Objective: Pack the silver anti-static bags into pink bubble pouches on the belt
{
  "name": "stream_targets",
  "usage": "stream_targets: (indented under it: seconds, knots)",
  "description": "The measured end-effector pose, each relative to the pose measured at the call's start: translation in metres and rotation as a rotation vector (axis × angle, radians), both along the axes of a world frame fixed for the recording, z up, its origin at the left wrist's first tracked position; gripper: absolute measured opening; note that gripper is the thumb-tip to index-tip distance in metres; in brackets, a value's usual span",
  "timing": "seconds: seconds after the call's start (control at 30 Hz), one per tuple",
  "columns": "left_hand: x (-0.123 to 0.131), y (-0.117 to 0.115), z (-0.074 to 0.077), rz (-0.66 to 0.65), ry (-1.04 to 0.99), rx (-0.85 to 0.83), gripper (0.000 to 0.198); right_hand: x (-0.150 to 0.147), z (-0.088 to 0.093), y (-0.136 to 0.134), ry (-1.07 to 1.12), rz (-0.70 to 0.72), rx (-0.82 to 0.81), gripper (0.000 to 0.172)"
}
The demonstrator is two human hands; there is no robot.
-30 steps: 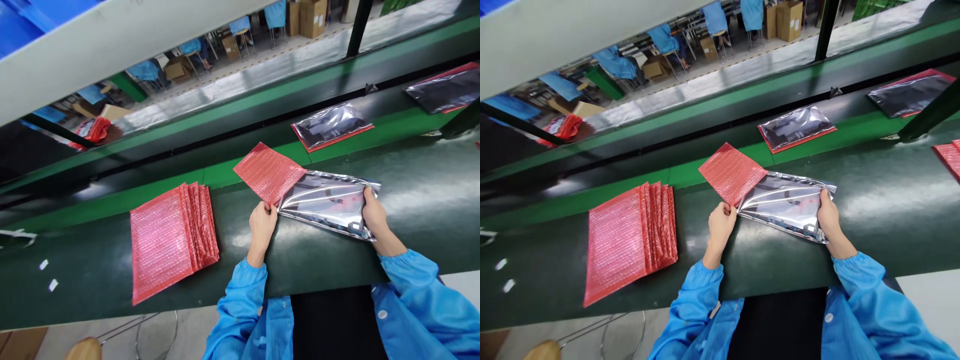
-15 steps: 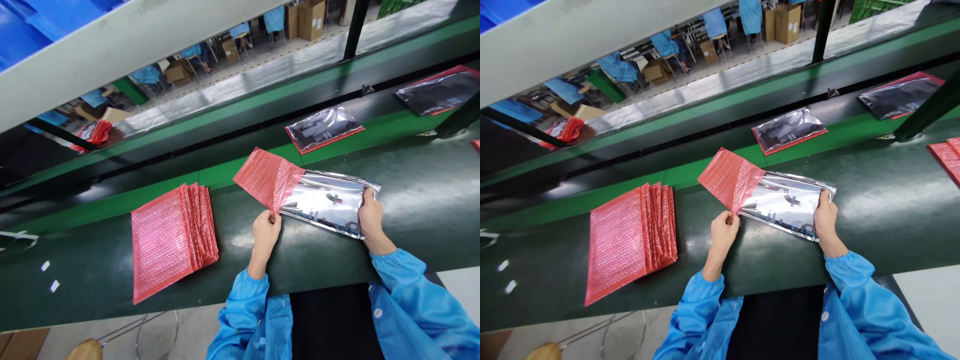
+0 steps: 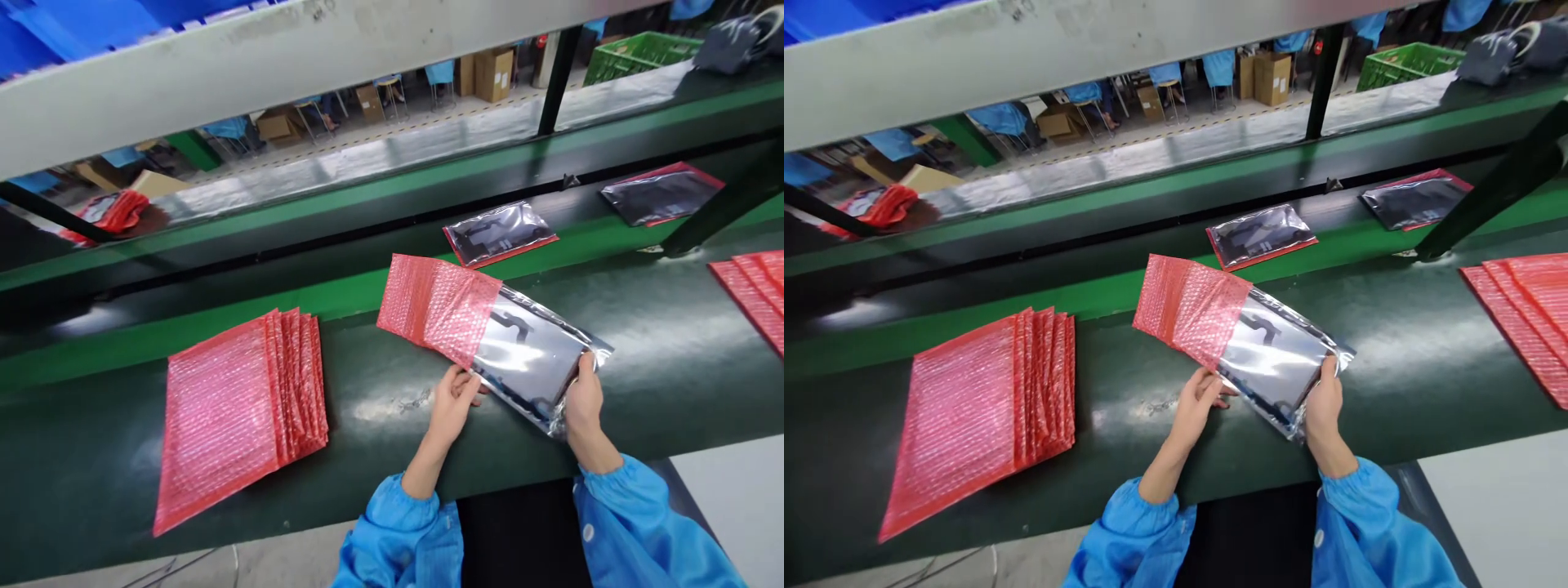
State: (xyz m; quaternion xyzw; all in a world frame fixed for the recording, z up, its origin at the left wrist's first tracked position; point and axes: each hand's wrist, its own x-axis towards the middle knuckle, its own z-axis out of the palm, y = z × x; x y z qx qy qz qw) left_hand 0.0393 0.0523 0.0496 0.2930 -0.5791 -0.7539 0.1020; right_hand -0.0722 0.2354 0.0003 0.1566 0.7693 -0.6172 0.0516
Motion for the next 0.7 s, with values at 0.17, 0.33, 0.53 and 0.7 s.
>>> stream_targets:
  seconds: [0.17,0.33,0.53,0.7]
  knots:
    - [-0.008,-0.004,0.015,0.460,0.100,0.332,0.053,0.019,0.022,0.007,0.029,0.200,-0.318,0.065]
    - [0.013,-0.016,0.032,0.404,0.031,0.312,0.046,-0.015,0.068,0.018,0.241,0.321,-0.158,0.053]
    - [0.038,-0.008,0.040,0.245,-0.072,0.144,0.038,-0.026,0.083,-0.005,0.321,0.862,0.145,0.036]
    - [0.053,-0.004,0.034,0.230,-0.102,0.080,0.040,-0.015,0.067,-0.002,0.578,0.972,0.409,0.034]
